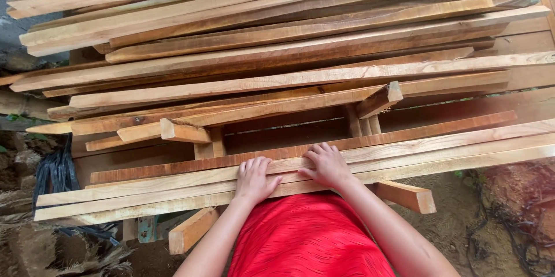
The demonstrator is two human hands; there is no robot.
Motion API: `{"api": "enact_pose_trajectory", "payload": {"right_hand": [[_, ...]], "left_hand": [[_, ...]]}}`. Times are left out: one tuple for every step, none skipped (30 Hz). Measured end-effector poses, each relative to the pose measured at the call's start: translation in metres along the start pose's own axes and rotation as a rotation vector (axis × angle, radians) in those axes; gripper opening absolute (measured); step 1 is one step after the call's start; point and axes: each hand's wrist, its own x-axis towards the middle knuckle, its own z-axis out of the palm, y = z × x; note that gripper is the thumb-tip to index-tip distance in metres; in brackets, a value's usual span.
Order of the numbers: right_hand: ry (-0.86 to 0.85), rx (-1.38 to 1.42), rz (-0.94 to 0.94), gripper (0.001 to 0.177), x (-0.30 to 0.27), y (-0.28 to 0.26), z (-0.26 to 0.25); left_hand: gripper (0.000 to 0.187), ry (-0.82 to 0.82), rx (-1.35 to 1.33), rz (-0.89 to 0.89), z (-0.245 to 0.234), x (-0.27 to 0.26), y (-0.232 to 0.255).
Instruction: Sorting and stacking long wooden planks onto a storage rack in a workshop.
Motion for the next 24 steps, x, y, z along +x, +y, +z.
{"api": "enact_pose_trajectory", "payload": {"right_hand": [[-0.003,-0.001,0.002,0.048,-0.002,0.001,0.003],[0.02,0.006,0.009,0.052,-0.002,0.001,0.006],[0.043,0.012,0.016,0.055,-0.001,0.001,0.009],[0.044,0.011,0.014,0.055,0.001,-0.001,0.007],[-0.002,0.002,0.047,0.055,0.002,-0.003,0.005],[-0.054,-0.004,0.079,0.055,0.001,-0.006,0.003],[-0.059,-0.004,0.077,0.055,0.002,-0.008,0.0],[-0.087,0.01,0.089,0.055,0.005,-0.01,-0.005],[-0.116,0.023,0.102,0.055,0.007,-0.011,-0.009],[-0.117,0.022,0.098,0.055,0.01,-0.008,-0.005],[-0.183,0.035,0.121,0.056,0.012,-0.006,-0.001],[-0.247,0.047,0.14,0.057,0.016,-0.003,0.002],[-0.247,0.045,0.133,0.057,0.018,-0.003,0.002],[-0.276,0.023,0.143,0.057,0.018,-0.004,0.002],[-0.304,0.001,0.153,0.056,0.018,-0.004,0.002],[-0.306,-0.002,0.15,0.056,0.016,-0.003,0.004],[-0.207,0.017,0.104,0.05,0.015,-0.001,0.006],[-0.108,0.037,0.056,0.044,0.013,0.0,0.008],[-0.109,0.034,0.053,0.044,0.014,0.0,0.006],[-0.075,0.061,0.049,0.041,0.012,-0.001,0.005],[-0.042,0.087,0.046,0.038,0.01,-0.002,0.003],[-0.045,0.086,0.041,0.038,0.01,-0.004,0.002],[-0.045,0.118,0.045,0.039,0.011,-0.005,0.001],[-0.041,0.149,0.05,0.04,0.012,-0.005,-0.001]], "left_hand": [[0.07,-0.003,-0.003,0.0,0.0,0.0,0.002],[0.069,-0.012,0.004,-0.007,-0.001,0.001,0.001],[0.069,-0.022,0.01,-0.015,-0.003,0.001,0.001],[0.069,-0.02,0.009,-0.016,-0.002,0.006,0.001],[0.07,-0.031,0.013,-0.022,-0.001,0.01,0.001],[0.071,-0.046,0.015,-0.032,0.001,0.01,0.002],[0.071,-0.048,0.013,-0.037,0.0,0.009,0.005],[0.071,-0.065,0.029,-0.057,-0.003,0.011,0.008],[0.071,-0.082,0.046,-0.077,-0.005,0.013,0.01],[0.071,-0.08,0.044,-0.079,-0.009,0.012,0.013],[0.07,-0.092,0.064,-0.083,-0.014,0.011,0.015],[0.069,-0.101,0.085,-0.088,-0.019,0.012,0.017],[0.069,-0.097,0.084,-0.093,-0.022,0.012,0.015],[0.069,-0.115,0.09,-0.097,-0.025,0.011,0.014],[0.069,-0.133,0.095,-0.1,-0.028,0.009,0.013],[0.069,-0.131,0.092,-0.103,-0.027,0.009,0.012],[0.069,-0.139,0.085,-0.106,-0.027,0.009,0.011],[0.069,-0.148,0.078,-0.11,-0.026,0.009,0.009],[0.069,-0.146,0.076,-0.113,-0.024,0.011,0.007],[0.071,-0.108,0.071,-0.096,-0.021,0.009,0.006],[0.072,-0.069,0.066,-0.08,-0.017,0.008,0.005],[0.072,-0.067,0.064,-0.085,-0.013,0.005,0.004],[0.074,-0.024,0.049,-0.068,-0.009,0.002,0.003],[0.077,0.022,0.036,-0.047,-0.006,0.002,0.003]]}}
